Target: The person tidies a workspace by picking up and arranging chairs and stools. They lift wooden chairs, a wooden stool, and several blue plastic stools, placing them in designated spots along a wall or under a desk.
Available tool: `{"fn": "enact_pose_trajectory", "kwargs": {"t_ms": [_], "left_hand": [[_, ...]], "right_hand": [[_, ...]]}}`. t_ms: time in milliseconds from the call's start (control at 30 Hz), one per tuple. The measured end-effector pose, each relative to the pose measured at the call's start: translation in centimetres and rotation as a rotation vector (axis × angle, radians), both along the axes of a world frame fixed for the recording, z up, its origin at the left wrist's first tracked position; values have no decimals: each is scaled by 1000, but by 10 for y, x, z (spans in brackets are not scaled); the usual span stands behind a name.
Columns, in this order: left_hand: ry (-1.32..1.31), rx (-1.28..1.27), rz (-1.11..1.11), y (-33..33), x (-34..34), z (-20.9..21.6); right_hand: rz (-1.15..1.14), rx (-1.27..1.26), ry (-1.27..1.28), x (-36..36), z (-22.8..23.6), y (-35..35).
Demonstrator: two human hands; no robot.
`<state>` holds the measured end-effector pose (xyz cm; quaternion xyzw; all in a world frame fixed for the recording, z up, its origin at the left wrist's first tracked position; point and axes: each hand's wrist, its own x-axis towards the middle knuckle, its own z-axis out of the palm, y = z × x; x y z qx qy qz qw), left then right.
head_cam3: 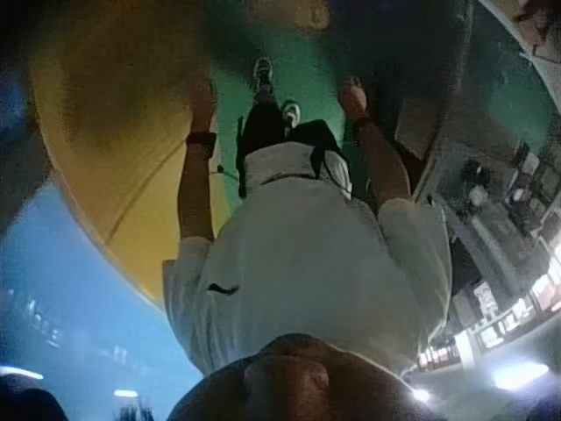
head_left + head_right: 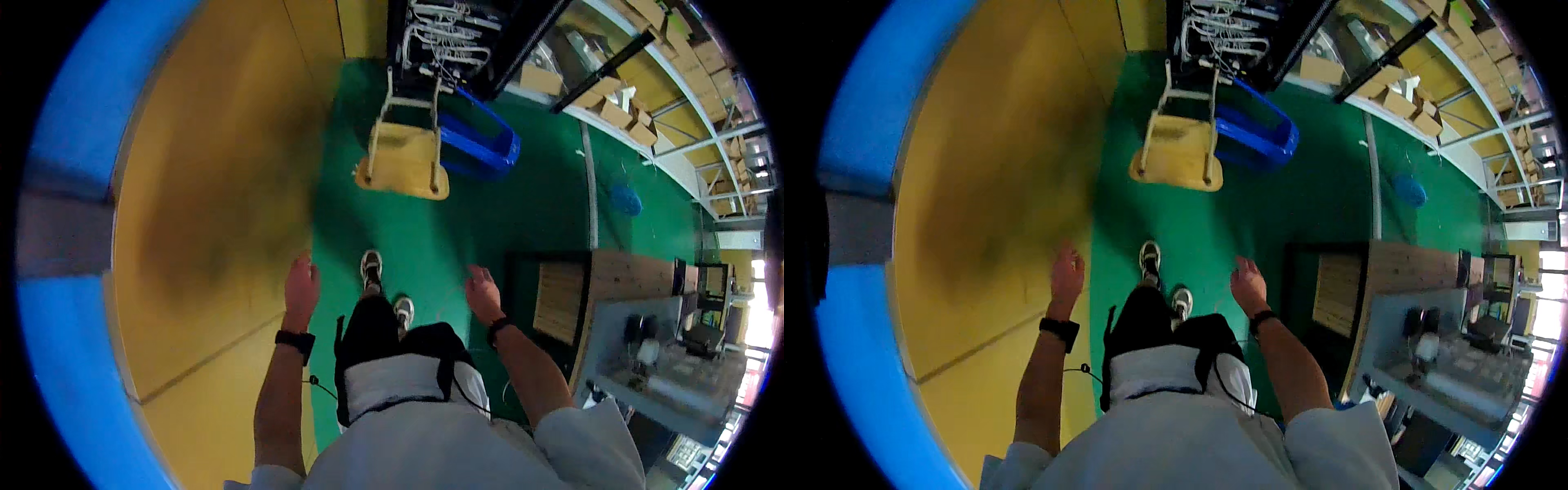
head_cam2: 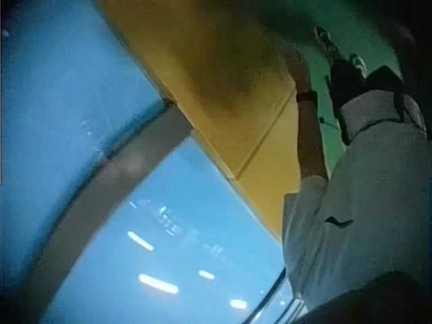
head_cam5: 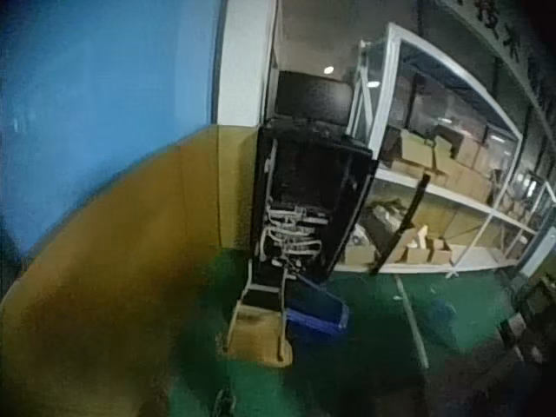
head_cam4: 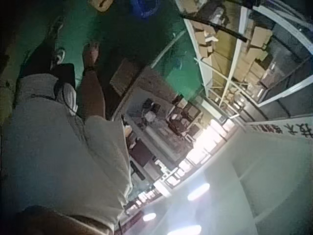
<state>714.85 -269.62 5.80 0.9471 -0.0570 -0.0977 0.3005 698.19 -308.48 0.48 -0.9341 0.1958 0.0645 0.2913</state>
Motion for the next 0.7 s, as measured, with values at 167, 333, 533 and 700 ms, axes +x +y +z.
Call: {"fn": "enact_pose_trajectory", "kwargs": {"t_ms": [167,333,533,700], "left_hand": [[-92,51,-138,-21,100,-67],[437,-129,134,-62,215,-123],[329,86,-57,-88,289,-213],[462,-27,26,-128,315,-316]], "right_hand": [[-10,-149,-154,108,-8,-38],[13,-128,-210,191,-58,-67],[-1,-42,-15,279,-151,-86],[-143,106,120,301,-302,-128]]}}
